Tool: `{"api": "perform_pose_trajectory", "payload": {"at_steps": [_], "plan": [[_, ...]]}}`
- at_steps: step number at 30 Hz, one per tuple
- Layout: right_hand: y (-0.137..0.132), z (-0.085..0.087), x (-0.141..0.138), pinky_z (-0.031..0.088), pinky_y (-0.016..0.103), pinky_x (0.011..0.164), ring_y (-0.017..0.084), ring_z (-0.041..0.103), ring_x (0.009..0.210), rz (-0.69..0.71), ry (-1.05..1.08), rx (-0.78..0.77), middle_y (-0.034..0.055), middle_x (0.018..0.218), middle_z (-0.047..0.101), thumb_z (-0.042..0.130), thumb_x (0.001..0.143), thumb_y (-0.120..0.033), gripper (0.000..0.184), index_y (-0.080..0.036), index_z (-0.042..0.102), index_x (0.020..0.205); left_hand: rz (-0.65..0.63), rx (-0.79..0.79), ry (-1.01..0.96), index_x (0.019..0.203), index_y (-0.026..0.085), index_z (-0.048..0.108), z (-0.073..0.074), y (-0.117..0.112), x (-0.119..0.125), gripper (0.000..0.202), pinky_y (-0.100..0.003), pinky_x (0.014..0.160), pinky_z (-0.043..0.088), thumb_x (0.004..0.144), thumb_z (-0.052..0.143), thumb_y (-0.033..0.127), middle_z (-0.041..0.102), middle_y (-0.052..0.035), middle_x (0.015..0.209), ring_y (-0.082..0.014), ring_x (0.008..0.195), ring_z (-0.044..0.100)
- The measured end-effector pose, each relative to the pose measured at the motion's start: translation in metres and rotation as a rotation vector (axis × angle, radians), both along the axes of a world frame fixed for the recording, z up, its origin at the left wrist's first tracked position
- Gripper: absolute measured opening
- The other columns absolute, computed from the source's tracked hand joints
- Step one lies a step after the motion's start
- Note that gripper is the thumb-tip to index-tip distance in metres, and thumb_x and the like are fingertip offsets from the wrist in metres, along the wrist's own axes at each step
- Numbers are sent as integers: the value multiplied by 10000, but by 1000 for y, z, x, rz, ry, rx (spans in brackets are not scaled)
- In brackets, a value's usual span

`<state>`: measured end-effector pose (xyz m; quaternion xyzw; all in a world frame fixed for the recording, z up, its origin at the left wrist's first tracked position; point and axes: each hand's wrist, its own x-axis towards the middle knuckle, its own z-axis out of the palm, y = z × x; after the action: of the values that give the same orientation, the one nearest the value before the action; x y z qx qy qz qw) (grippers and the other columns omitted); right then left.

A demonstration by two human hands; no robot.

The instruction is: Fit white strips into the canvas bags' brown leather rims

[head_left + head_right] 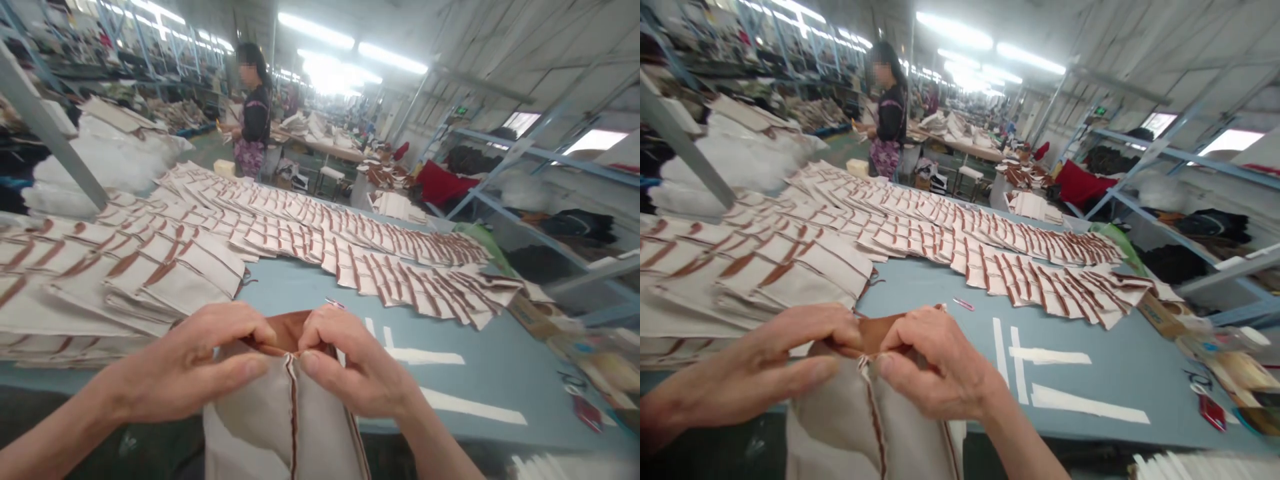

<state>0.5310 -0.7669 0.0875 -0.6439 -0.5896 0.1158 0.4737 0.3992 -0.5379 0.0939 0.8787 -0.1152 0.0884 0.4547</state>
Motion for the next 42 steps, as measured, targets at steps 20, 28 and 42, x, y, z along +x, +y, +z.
{"api": "perform_pose_trajectory", "payload": {"at_steps": [20, 28, 42], "plan": [[5, 5, 16, 348, 260, 557, 135, 454, 584, -224, -13, 22, -43, 632, 494, 554, 951, -265, 232, -227, 527, 724, 17, -153, 296, 697, 205, 619, 3, 19, 11, 722, -250, 582, 418, 1046, 385, 792, 524, 15, 643, -166, 619, 478], [-3, 0, 24, 407, 270, 601, 148, 540, 632, -352, -138, 206, -24, 691, 588, 555, 984, -221, 213, -230, 558, 771, 482, -150, 45, 1061, 210, 741, 5, 9, 7, 462, -312, 839, 579, 978, 611, 645, 791, -60, 1020, -269, 971, 716], [-3, -17, -1, 329, 333, 609, 151, 462, 552, -395, -599, 257, -51, 583, 531, 572, 941, -113, 242, -247, 500, 753, 770, -595, 217, 1389, 173, 592, -93, -50, -32, 648, -424, 965, 578, 845, 797, 461, 804, -95, 1112, -269, 1008, 749]]}}
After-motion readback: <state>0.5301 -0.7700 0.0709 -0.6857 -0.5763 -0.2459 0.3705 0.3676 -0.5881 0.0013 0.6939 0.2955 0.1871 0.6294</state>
